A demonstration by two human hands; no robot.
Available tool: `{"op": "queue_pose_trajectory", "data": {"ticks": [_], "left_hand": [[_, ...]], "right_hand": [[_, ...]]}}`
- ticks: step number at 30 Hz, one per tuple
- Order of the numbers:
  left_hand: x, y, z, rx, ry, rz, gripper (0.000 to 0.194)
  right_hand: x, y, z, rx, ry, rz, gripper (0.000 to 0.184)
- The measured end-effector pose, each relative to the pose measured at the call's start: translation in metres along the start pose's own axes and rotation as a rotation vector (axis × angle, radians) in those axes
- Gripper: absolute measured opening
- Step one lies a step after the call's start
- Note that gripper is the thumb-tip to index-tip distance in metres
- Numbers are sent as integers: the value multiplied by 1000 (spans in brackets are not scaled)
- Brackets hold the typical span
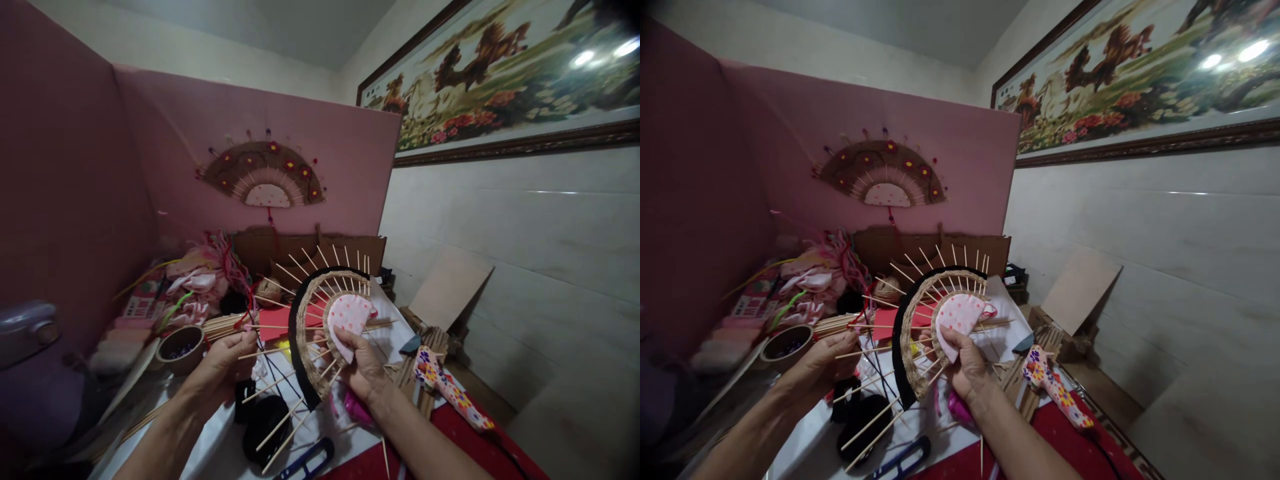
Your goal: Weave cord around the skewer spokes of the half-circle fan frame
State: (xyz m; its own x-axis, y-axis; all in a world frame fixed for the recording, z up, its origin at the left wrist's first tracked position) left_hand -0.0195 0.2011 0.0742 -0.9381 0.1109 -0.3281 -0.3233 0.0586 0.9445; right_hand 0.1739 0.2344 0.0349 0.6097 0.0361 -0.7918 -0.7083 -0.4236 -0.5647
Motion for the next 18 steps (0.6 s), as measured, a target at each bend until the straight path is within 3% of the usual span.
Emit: {"op": "queue_pose_trajectory", "data": {"ticks": [5,12,15,18], "left_hand": [[-1,4,-4,31,-62,17,31],[-3,48,0,-155,120,578,38],[-10,58,1,-156,152,658,35],[-18,59,2,-114,107,682,29]], "right_hand": [[-4,-4,-2,12,-9,-1,12],[-2,-13,-6,16,65,-27,9],[-2,-17,-4,30,57,-38,11],[-2,-24,-4,77,69,-47,13]]}}
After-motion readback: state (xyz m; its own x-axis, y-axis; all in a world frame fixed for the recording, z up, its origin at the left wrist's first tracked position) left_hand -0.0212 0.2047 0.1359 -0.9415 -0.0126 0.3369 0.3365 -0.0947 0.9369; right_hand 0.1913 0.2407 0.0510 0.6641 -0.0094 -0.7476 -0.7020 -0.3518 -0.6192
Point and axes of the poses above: each hand's wrist, its own z-axis towards the middle knuckle, its own x-axis out of the back of the hand, y = z × x, the point moved 8 cm from there along z, towards the middle knuckle, and after that the axes turned 4 degrees about -x, right-handed, at the moved point
